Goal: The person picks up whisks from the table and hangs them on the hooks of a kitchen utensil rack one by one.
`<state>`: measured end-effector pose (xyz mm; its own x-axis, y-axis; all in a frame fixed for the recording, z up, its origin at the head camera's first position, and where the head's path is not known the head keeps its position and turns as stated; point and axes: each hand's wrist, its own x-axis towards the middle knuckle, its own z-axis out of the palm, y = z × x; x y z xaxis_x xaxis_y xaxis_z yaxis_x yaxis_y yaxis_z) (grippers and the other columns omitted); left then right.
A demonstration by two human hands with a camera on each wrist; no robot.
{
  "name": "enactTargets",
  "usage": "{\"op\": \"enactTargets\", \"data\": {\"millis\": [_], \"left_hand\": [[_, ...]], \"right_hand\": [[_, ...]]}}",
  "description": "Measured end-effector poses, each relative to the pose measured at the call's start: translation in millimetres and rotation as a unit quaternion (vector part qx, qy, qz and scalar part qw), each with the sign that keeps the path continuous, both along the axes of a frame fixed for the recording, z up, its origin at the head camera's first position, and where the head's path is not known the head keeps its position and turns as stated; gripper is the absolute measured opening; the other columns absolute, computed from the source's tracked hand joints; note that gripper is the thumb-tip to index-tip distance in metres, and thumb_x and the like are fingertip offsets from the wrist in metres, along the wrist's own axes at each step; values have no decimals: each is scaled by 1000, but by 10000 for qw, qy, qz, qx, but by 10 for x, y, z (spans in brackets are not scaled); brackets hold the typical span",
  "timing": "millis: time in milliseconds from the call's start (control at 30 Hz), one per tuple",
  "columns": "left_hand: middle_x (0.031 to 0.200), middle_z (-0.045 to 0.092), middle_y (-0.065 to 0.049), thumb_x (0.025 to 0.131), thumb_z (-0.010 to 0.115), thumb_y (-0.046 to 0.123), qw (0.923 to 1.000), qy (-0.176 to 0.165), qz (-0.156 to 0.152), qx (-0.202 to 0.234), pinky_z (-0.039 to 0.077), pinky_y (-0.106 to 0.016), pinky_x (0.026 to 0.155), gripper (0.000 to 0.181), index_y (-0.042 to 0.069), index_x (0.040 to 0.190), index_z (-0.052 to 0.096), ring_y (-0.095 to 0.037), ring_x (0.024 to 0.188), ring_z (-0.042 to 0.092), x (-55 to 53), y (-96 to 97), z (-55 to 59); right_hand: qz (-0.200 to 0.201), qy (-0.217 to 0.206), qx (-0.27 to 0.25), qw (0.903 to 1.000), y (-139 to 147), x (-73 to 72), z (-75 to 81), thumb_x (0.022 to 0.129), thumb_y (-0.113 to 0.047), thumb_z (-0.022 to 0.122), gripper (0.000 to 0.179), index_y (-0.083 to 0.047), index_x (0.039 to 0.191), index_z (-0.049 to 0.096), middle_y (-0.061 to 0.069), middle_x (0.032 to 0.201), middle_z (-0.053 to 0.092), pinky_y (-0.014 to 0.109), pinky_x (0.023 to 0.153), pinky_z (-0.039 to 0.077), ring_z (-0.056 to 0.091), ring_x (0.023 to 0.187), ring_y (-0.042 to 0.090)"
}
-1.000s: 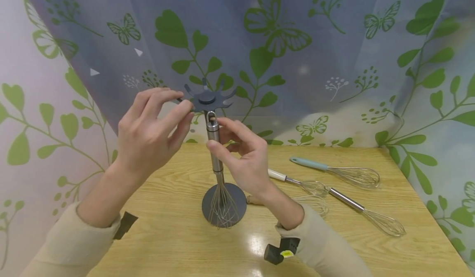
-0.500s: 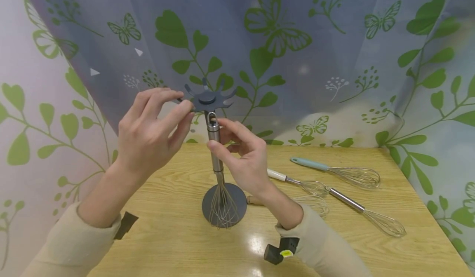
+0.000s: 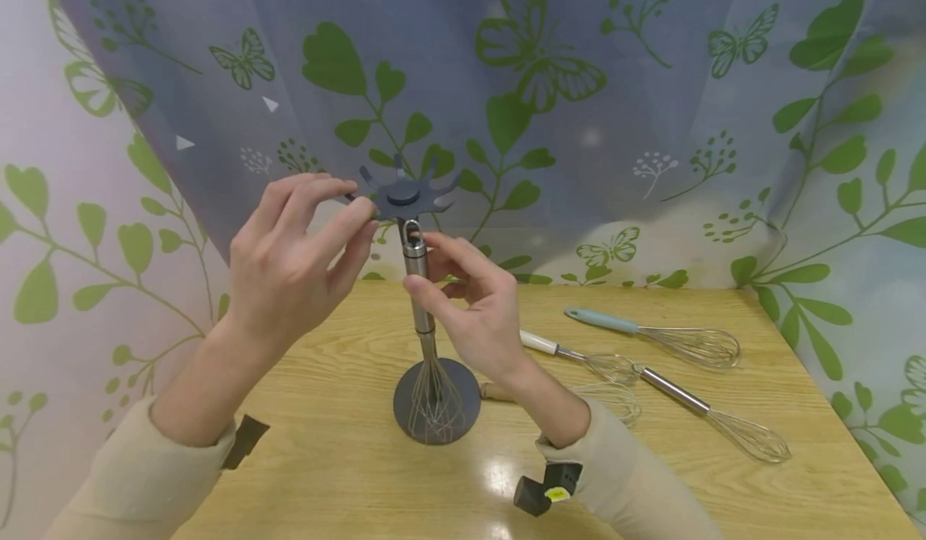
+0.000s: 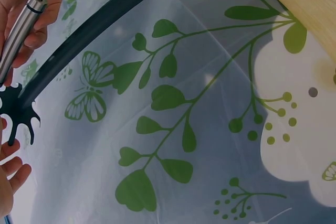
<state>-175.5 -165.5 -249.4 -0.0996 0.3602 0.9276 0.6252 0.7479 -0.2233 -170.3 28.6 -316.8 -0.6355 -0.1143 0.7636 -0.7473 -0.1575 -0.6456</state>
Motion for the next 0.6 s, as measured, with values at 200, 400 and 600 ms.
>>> {"op": "enactTargets", "data": {"millis": [200, 400, 600], "left_hand": [[107, 74, -18, 101, 65, 13, 10000, -13, 25, 18, 61, -52, 78, 9, 9, 100, 73, -41, 100, 66, 2, 1, -5], [107, 74, -18, 102, 65, 14, 10000, 4, 36, 33, 61, -52, 77, 9, 9, 100, 73, -41, 100, 66, 3, 6, -4], [107, 75, -17, 102, 64, 14, 10000, 28, 20, 76, 61, -52, 77, 10, 9, 100, 72, -41, 99, 67, 1, 12, -7]], "right_hand": [[-48, -4, 90, 9999, 10, 2, 4, 98, -45, 72, 66, 13, 128, 64, 28, 95, 66, 19, 61, 53, 66, 85, 0], [-26, 41, 111, 9999, 10, -14, -9, 99, -41, 72, 62, 13, 129, 63, 27, 97, 66, 19, 63, 54, 67, 87, 2], [-20, 86, 118, 9999, 1, -50, -30, 100, -39, 72, 60, 13, 128, 63, 27, 97, 65, 19, 63, 54, 66, 87, 2]]}}
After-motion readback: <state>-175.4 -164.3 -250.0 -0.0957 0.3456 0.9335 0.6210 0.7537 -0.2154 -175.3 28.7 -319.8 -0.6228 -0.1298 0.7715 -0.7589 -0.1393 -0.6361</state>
